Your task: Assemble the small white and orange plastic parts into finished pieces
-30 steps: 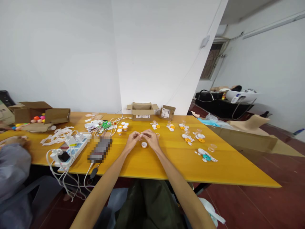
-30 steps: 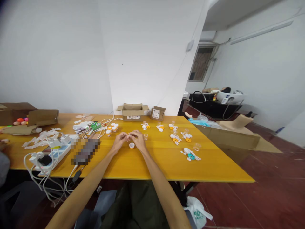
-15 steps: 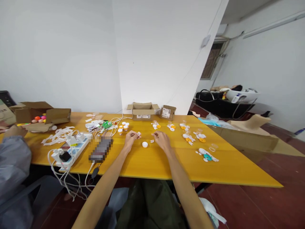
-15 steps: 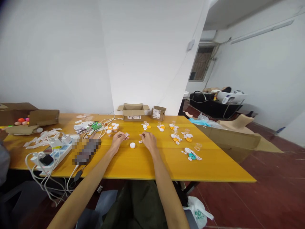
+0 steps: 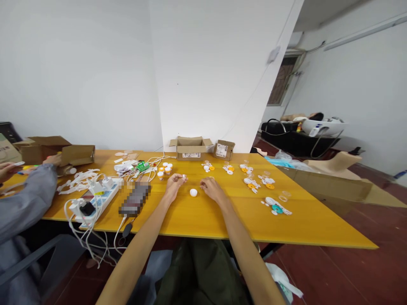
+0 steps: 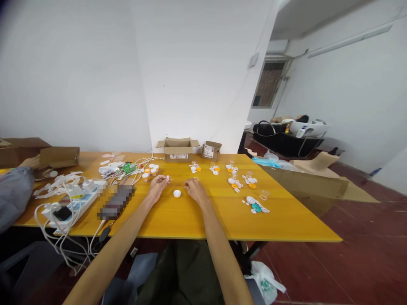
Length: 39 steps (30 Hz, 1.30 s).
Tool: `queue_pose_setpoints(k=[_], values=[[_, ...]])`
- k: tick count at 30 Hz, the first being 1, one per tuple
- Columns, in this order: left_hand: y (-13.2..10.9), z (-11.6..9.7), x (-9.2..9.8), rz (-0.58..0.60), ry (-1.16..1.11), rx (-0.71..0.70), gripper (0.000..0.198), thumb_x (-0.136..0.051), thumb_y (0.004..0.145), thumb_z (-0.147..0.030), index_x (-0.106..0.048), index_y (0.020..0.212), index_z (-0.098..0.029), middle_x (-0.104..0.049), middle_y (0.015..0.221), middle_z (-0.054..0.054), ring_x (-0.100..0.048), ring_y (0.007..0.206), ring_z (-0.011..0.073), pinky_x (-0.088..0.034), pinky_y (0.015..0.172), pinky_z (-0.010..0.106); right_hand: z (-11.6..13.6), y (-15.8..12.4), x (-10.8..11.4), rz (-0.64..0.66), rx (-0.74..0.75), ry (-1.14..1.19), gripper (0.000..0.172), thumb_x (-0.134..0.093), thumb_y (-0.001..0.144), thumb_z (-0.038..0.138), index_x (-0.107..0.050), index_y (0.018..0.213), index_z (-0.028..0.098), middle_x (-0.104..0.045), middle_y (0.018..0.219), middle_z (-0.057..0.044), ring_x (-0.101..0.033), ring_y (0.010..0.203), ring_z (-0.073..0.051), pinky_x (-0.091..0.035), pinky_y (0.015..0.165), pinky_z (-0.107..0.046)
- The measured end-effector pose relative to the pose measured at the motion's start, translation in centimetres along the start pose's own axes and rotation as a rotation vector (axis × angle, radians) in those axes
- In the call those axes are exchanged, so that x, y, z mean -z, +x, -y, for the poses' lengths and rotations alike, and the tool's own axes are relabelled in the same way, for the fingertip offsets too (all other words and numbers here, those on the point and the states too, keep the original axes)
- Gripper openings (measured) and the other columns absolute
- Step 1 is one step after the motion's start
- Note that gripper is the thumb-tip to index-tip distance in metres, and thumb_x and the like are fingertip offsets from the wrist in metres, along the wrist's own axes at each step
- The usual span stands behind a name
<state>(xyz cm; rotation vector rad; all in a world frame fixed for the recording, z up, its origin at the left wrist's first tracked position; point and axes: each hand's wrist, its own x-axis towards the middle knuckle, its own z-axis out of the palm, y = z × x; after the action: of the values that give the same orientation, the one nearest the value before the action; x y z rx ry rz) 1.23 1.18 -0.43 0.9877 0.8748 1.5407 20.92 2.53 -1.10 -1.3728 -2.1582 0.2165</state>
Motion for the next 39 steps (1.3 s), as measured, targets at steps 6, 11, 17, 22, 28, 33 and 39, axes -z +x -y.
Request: queue_pose_setpoints(k=[6,11,17,22,28,33,39], values=[[0.0,0.1,0.0,0.014,0.001,-0.001,0.042,-0.090,0.053,-0.031,-0.063,0.083,-0.020,-0.073,0.085,0.003,-0.073,0.083,0.0196,-0.057,0.085,0.036,0.1,0.5,-1.2,-0.037,-0.003,0.154,0.020,-0.059,0.080,0.007,-0.073,0.081,0.021,-0.071,0.090,-0.006,-0.065,0.084,-0.019,-0.049,0.079,-0.029],[0.2,0.4,0.3,0.006,-0.005,0.024,0.041,-0.091,0.052,-0.036,-0.066,0.080,-0.018,-0.075,0.083,0.006,-0.073,0.077,0.0202,-0.059,0.082,0.038,-0.1,0.6,-1.5,-0.025,0.034,0.202,0.024,-0.057,0.079,0.006,-0.074,0.081,0.023,-0.072,0.089,-0.004,-0.066,0.088,-0.019,-0.050,0.082,-0.031],[0.4,0.5,0.4,-0.019,-0.003,0.023,0.034,-0.090,0.054,-0.030,-0.069,0.078,-0.017,-0.076,0.081,0.007,-0.074,0.079,0.0216,-0.058,0.086,0.040,0.7,0.3,-1.2,-0.020,0.023,0.116,0.021,-0.057,0.082,0.007,-0.072,0.085,0.022,-0.070,0.096,-0.005,-0.065,0.091,-0.019,-0.047,0.083,-0.029],[0.3,0.5,0.3,-0.023,0.010,0.027,0.035,-0.091,0.051,-0.026,-0.071,0.078,-0.017,-0.077,0.083,0.007,-0.074,0.084,0.0231,-0.056,0.089,0.039,1.4,0.1,-0.9,-0.002,0.046,0.046,0.020,-0.060,0.083,0.010,-0.070,0.095,0.022,-0.068,0.103,-0.006,-0.064,0.097,-0.020,-0.047,0.085,-0.030],[0.0,0.5,0.1,0.027,0.079,0.004,0.034,-0.090,0.051,-0.026,-0.072,0.079,-0.017,-0.078,0.085,0.009,-0.074,0.090,0.0261,-0.055,0.090,0.039,1.8,0.3,-1.1,0.019,0.058,-0.054,0.022,-0.053,0.089,0.012,-0.072,0.090,0.024,-0.070,0.099,-0.008,-0.064,0.094,-0.020,-0.046,0.081,-0.030],[-0.2,0.4,-0.2,0.042,0.132,-0.013,0.036,-0.090,0.050,-0.030,-0.072,0.077,-0.016,-0.077,0.079,0.008,-0.075,0.081,0.0247,-0.056,0.087,0.038,1.9,0.5,-1.5,-0.060,0.037,0.006,0.020,-0.052,0.090,0.016,-0.070,0.088,0.024,-0.072,0.095,-0.008,-0.066,0.088,-0.021,-0.047,0.077,-0.030],[-0.4,0.2,-0.6,0.036,0.197,-0.018,0.032,-0.088,0.052,-0.032,-0.071,0.074,-0.016,-0.076,0.071,0.006,-0.073,0.070,0.0221,-0.057,0.080,0.036,2.5,1.0,-2.1,-0.230,0.122,0.430,0.020,-0.049,0.088,0.021,-0.069,0.085,0.024,-0.074,0.089,-0.004,-0.067,0.085,-0.020,-0.050,0.077,-0.031]])
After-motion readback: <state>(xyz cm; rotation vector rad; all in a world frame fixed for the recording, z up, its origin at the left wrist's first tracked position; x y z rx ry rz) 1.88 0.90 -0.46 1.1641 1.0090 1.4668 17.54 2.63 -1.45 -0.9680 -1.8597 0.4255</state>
